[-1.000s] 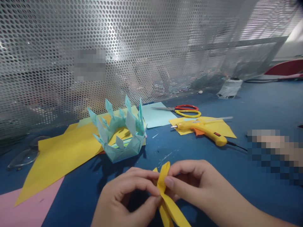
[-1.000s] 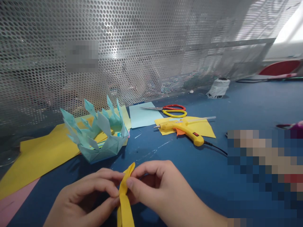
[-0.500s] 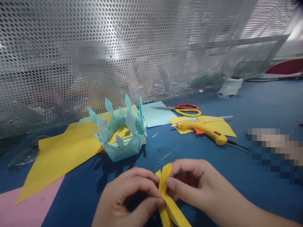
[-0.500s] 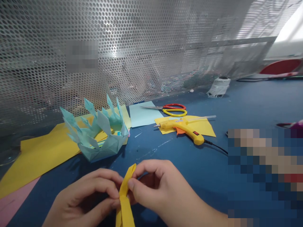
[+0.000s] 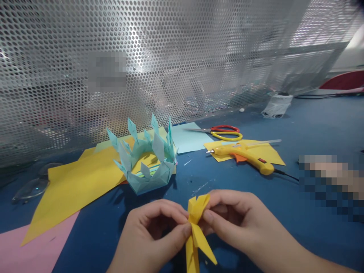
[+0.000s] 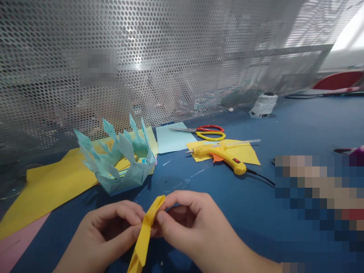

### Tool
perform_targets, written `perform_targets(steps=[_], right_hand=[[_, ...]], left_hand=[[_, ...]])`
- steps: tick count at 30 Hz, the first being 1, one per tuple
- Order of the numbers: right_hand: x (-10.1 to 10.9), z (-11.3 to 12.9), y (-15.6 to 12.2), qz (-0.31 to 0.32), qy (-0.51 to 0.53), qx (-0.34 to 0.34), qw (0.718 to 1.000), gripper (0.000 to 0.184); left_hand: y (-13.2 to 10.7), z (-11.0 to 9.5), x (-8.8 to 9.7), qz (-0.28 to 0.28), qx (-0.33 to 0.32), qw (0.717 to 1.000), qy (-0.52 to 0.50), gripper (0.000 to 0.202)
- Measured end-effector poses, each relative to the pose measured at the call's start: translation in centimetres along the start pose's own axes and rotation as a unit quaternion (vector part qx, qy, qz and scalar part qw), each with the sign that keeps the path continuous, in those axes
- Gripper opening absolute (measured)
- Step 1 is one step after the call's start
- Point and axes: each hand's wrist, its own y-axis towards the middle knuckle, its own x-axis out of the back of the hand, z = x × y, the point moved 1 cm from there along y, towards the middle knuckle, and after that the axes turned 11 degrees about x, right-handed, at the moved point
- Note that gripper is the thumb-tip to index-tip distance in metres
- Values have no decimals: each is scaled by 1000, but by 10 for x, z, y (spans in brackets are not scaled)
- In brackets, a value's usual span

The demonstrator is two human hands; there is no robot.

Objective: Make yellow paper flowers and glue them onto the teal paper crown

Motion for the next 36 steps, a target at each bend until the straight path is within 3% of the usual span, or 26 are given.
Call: perform_targets(steps=[11,16,19,23,26,33,36], right_hand=[[-1,0,2,-9,-23,-1,1000,9],[-3,1,2,4,-28,21,999,7],[-5,3,1,7,-52,79,996,4],[-3,10,1,32,-170,204,964,21],[0,17,2,67,-248,255,932,20],[2,20,2,95,-321,309,890,16],[2,18,2,85,-326,316,887,18]], left_hand=[[-7,-1,-2,-25,19,999,-29,18],[-6,-2,-3,22,9,997,-72,18],[-3,0,-3,58,21,993,-98,23],[3,4,-2,102,34,987,-117,25],[5,5,-1,121,35,985,-115,24],[1,2,-2,110,28,989,-95,14],[-1,2,-1,88,27,993,-74,16]])
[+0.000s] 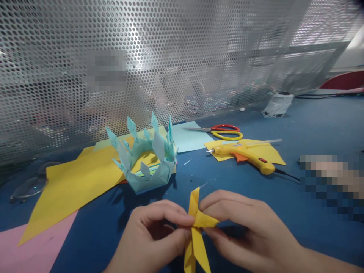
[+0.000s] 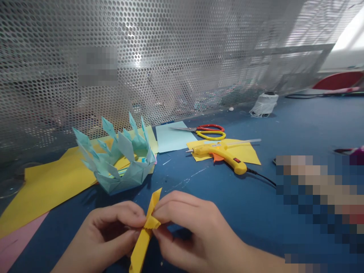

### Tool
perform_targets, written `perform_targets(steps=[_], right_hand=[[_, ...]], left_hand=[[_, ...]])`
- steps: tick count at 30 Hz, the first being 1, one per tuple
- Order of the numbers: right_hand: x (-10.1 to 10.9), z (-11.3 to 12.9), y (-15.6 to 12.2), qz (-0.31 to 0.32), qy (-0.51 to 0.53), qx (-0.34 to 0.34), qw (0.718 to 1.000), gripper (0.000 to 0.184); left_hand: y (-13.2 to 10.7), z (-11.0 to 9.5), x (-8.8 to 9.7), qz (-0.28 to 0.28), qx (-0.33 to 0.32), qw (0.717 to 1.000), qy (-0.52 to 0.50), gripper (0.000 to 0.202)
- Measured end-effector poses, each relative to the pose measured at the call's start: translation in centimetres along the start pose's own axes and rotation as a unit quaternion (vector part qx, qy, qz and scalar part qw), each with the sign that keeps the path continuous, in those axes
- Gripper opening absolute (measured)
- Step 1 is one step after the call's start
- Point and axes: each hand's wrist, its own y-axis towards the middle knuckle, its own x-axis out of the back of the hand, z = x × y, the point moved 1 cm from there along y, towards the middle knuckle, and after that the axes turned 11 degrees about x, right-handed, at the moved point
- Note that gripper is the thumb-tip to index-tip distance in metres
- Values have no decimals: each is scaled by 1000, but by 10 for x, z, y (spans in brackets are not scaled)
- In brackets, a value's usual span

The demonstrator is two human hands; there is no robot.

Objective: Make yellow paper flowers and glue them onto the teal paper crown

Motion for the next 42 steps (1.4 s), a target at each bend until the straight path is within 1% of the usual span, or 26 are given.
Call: perform_targets(steps=[3,7,9,11,13,14,16,17,19,22,26,29,33,37,42], right_hand=[[-1,-1,-1,-22,13,-21,999,20],[-1,-2,-2,-49,36,-82,995,19],[-1,-2,-2,-52,43,-104,992,18],[-1,-1,-2,-47,50,-114,991,18],[-1,-2,-2,-44,60,-117,990,18],[-2,-2,-3,-46,66,-118,990,18],[-3,-2,-3,-47,76,-118,989,18],[-3,-2,-4,-47,79,-118,989,19],[-3,-2,-4,-46,86,-118,988,19],[-4,-3,-5,-38,92,-115,988,18],[-3,-3,-4,-29,74,-102,992,17],[-2,-2,-2,-28,52,-70,996,20],[1,1,0,-1,47,-27,999,19],[3,3,1,25,36,7,999,21],[2,4,0,21,31,46,998,28]], left_hand=[[0,0,2,-15,5,999,28,16],[-1,-2,2,-12,-12,998,64,21],[-3,-3,1,-9,-14,998,61,24],[-5,-2,0,-5,5,999,38,28],[-6,0,0,5,15,1000,23,38],[-6,1,1,12,6,1000,26,48],[-4,2,2,30,-39,998,51,67],[-3,3,3,41,-68,995,68,73],[-1,4,5,61,-113,987,96,79],[0,5,7,87,-149,977,127,78],[-1,5,9,100,-148,977,120,71],[-2,4,10,94,-159,975,127,62],[-2,3,13,78,-174,972,136,50],[-2,2,13,60,-168,974,139,50],[-3,0,11,76,-170,976,113,49]])
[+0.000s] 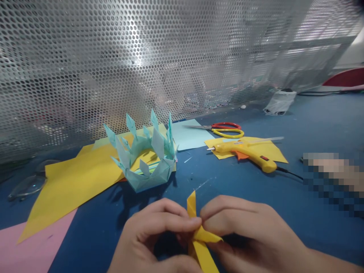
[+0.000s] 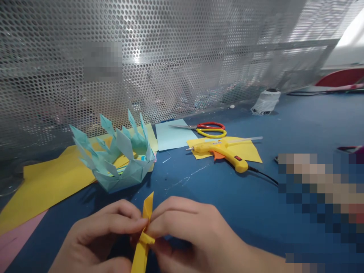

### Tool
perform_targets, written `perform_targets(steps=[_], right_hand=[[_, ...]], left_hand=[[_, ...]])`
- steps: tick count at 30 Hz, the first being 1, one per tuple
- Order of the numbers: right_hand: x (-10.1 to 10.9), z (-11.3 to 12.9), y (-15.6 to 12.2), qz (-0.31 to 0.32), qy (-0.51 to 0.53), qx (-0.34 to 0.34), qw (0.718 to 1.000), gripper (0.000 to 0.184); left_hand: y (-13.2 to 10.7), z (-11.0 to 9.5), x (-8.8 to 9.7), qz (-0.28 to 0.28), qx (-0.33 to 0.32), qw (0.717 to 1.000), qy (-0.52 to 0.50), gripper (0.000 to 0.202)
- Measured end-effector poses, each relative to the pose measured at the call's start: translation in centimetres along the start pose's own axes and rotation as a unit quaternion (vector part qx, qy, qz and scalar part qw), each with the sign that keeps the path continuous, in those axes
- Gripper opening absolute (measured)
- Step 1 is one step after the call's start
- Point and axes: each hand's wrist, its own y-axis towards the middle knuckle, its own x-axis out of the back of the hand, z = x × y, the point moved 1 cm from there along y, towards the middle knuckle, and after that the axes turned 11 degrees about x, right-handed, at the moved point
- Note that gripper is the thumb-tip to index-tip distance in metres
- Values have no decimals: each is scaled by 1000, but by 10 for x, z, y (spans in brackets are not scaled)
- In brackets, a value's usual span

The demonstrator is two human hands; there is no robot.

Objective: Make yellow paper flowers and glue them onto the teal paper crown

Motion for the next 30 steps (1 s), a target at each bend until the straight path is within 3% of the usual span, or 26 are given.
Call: perform_targets(steps=[10,16,20,25,30], right_hand=[[-2,2,-1,8,6,-10,1000,23],[0,3,2,12,5,-6,1000,25],[1,7,1,17,14,-41,999,24],[-3,5,-9,-53,34,-60,996,43],[-5,0,-9,-44,41,-17,998,35]], left_hand=[[-2,0,0,-15,44,999,17,41],[-1,-3,1,-14,17,999,42,39],[0,-3,2,-26,14,998,49,37],[0,-4,-2,-42,60,997,3,30],[-1,-8,-10,-75,135,985,-72,23]])
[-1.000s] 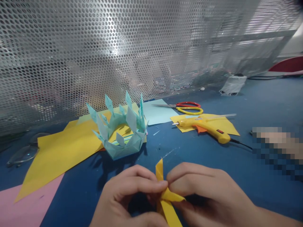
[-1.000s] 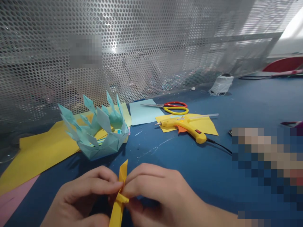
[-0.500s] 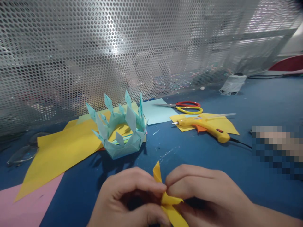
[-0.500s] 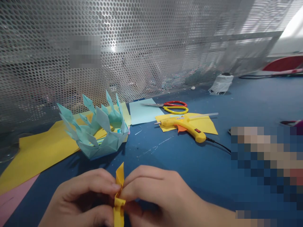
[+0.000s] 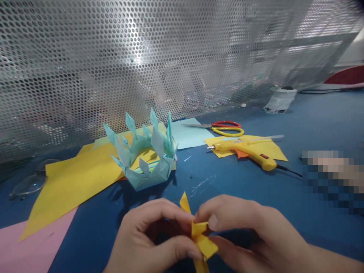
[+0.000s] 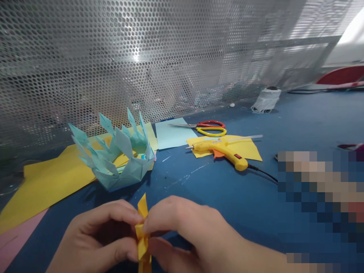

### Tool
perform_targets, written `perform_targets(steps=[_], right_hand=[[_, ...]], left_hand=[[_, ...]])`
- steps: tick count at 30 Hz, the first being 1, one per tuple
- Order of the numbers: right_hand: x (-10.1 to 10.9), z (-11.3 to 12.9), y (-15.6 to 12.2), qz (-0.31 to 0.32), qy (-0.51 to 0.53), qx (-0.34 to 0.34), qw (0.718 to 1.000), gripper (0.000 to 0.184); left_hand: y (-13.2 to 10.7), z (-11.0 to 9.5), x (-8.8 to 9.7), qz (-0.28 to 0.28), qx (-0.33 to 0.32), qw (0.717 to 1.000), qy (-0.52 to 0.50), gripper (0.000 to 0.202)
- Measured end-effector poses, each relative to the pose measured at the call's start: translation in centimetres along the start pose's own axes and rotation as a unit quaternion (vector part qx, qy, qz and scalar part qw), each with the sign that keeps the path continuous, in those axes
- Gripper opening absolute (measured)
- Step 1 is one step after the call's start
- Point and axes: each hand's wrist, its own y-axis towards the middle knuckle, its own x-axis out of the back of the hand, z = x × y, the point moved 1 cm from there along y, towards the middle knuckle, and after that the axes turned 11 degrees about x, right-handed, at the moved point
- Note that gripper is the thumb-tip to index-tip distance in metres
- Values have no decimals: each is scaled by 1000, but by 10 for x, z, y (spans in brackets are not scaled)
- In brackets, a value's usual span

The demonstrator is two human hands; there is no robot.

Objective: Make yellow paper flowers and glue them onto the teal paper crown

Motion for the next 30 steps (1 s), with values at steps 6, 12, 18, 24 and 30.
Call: perform_targets(steps=[6,12,18,24,30], right_hand=[[6,4,2,79,-63,-7,995,20],[5,6,4,27,-39,-14,999,21],[2,4,4,-3,-45,-52,998,25],[1,7,2,-11,-42,-64,997,22],[-1,7,-3,-4,-34,-104,994,21]], left_hand=[[-3,-5,-4,8,47,999,-19,25],[0,-4,-1,0,61,998,-13,26],[3,5,5,17,-9,999,44,28],[1,6,6,-9,-120,986,114,25],[1,5,9,2,-175,966,192,26]])
